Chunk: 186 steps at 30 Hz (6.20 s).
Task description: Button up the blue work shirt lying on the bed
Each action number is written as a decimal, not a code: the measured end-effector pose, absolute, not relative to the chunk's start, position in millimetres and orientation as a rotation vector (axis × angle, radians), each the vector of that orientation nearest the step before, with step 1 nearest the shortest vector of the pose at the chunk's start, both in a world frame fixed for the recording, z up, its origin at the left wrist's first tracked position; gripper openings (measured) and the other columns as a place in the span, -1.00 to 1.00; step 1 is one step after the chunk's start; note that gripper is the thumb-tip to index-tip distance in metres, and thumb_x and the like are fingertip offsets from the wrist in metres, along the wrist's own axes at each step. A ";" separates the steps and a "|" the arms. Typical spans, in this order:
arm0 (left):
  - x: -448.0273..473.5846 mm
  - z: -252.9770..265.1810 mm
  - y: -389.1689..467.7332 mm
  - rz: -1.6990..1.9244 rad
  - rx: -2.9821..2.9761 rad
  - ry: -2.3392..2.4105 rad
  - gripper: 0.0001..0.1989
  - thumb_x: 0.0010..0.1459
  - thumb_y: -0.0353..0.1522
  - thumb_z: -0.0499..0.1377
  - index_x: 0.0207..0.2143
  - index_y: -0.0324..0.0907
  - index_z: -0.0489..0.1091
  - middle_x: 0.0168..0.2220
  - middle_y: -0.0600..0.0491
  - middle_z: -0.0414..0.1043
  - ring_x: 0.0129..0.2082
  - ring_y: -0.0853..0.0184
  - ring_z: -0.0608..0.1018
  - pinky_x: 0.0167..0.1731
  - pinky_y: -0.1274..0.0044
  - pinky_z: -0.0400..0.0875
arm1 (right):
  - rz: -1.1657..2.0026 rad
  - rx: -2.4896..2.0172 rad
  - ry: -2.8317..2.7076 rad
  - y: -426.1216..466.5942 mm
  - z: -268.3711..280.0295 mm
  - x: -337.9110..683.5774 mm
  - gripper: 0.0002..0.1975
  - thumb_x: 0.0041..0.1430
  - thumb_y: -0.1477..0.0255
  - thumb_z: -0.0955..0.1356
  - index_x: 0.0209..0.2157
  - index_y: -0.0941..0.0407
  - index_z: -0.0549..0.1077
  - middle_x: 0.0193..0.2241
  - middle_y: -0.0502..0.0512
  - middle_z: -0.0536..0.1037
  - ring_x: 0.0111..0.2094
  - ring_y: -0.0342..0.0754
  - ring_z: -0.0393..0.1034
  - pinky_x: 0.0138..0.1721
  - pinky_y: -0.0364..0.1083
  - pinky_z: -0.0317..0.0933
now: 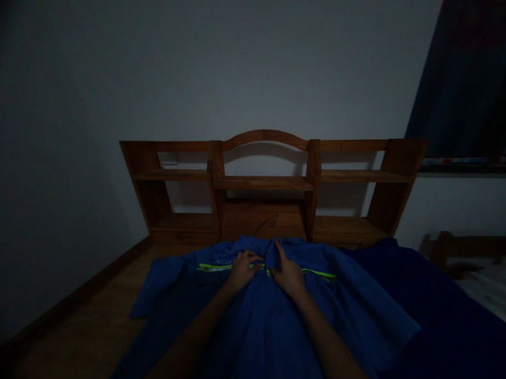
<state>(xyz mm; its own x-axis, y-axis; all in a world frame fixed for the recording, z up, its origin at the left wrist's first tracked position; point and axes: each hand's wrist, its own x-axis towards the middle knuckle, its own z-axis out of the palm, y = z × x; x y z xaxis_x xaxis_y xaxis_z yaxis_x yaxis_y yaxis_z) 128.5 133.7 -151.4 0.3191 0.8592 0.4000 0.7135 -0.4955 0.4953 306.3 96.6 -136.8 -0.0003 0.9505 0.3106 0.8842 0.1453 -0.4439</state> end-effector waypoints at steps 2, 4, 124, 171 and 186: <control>128.3 -152.2 136.6 0.919 2.343 1.435 -0.78 0.10 -0.28 0.11 -0.18 0.00 0.45 -0.11 0.04 0.34 -0.06 0.23 0.32 -0.06 0.40 0.15 | 0.167 -1.614 -1.915 94.0 -139.0 305.3 -0.46 0.04 0.39 0.30 0.11 -0.01 0.19 -0.39 -0.01 0.49 -0.35 -0.07 0.41 -0.34 -0.17 0.18; 129.2 -152.8 139.8 0.918 2.325 1.440 -0.79 0.08 -0.30 0.13 -0.19 -0.01 0.45 -0.10 0.04 0.34 -0.05 0.23 0.32 -0.06 0.40 0.14 | 0.162 -1.524 -1.958 94.0 -138.6 304.5 -0.71 0.03 0.46 0.29 -0.15 0.02 0.39 -0.30 0.00 0.47 -0.28 -0.10 0.38 -0.26 -0.18 0.17; 172.0 -154.7 105.4 1.432 1.412 1.249 -0.71 0.00 -0.44 0.16 -0.17 -0.20 0.26 -0.49 0.10 0.44 -0.43 0.36 0.52 -0.39 0.57 0.31 | 1.211 -1.145 -1.381 119.7 -149.1 314.3 -0.65 -0.16 0.17 0.42 -0.45 0.19 0.47 -0.64 -0.01 0.42 -0.62 -0.19 0.26 -0.53 -0.19 0.13; 167.2 -151.5 102.1 1.384 1.672 1.367 -0.76 0.01 -0.43 0.16 -0.20 -0.21 0.38 -0.37 0.05 0.44 -0.40 0.39 0.50 -0.35 0.58 0.34 | 1.270 -1.116 -1.232 125.4 -155.1 316.6 -0.70 -0.20 0.25 0.45 -0.47 0.20 0.49 -0.68 0.00 0.44 -0.64 -0.19 0.28 -0.55 -0.20 0.12; 167.2 -158.3 108.8 1.323 1.755 1.365 -0.89 0.07 -0.44 0.08 -0.39 -0.25 0.40 -0.44 0.04 0.47 -0.41 0.37 0.49 -0.39 0.58 0.26 | 1.244 -1.078 -1.245 121.3 -152.5 314.3 -0.74 -0.22 0.29 0.44 -0.48 0.18 0.48 -0.66 -0.03 0.43 -0.64 -0.18 0.27 -0.54 -0.18 0.12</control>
